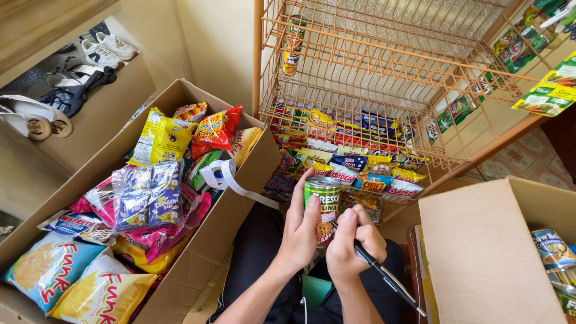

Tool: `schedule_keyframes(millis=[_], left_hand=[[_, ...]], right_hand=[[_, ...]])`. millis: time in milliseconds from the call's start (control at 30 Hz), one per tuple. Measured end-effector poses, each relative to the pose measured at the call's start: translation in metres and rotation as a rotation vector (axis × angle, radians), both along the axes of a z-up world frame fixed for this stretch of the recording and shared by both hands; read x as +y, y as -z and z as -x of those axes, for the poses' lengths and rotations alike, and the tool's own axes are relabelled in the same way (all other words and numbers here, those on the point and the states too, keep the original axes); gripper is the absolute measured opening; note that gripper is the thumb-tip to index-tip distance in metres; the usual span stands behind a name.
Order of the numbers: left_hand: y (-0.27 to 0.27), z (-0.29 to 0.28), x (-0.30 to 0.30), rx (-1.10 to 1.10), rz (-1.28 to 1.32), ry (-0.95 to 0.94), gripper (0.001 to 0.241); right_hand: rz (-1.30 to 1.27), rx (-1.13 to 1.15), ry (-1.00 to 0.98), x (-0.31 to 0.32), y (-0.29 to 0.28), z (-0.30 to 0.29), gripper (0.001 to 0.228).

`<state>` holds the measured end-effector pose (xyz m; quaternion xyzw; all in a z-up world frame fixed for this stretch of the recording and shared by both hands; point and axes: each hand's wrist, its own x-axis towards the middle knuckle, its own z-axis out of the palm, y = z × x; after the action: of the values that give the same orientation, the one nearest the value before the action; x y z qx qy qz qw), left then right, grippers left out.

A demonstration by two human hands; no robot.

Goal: Stocking and labeling grocery items on a wire shelf from cardboard boxes.

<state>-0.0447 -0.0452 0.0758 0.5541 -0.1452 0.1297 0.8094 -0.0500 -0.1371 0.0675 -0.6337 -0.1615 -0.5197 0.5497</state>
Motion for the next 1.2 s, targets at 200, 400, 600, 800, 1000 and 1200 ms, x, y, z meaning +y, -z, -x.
schedule_keyframes(millis=[200,400,600,800,1000,1200], left_hand=[[0.000,-0.001,0.000,0.017,0.060,0.052,0.056],[0.004,0.001,-0.001,0.031,0.103,0.093,0.055],[0.008,-0.004,-0.001,0.046,0.195,0.197,0.055],[0.021,-0.016,0.002,0.031,0.286,0.244,0.056],[0.014,-0.026,0.011,0.116,0.385,0.286,0.056],[0.021,-0.029,0.015,0.020,0.289,0.235,0.060]], right_hand=[[0.003,0.043,0.050,-0.004,0.010,0.000,0.042],[-0.012,0.015,0.040,-0.006,0.019,-0.003,0.037],[-0.379,-0.025,-0.432,-0.011,0.025,-0.004,0.037],[-0.373,-0.003,-0.679,-0.018,0.010,-0.007,0.028],[-0.418,0.132,-0.652,-0.034,0.039,-0.018,0.031],[-0.353,0.405,-0.594,-0.033,0.029,-0.019,0.020]])
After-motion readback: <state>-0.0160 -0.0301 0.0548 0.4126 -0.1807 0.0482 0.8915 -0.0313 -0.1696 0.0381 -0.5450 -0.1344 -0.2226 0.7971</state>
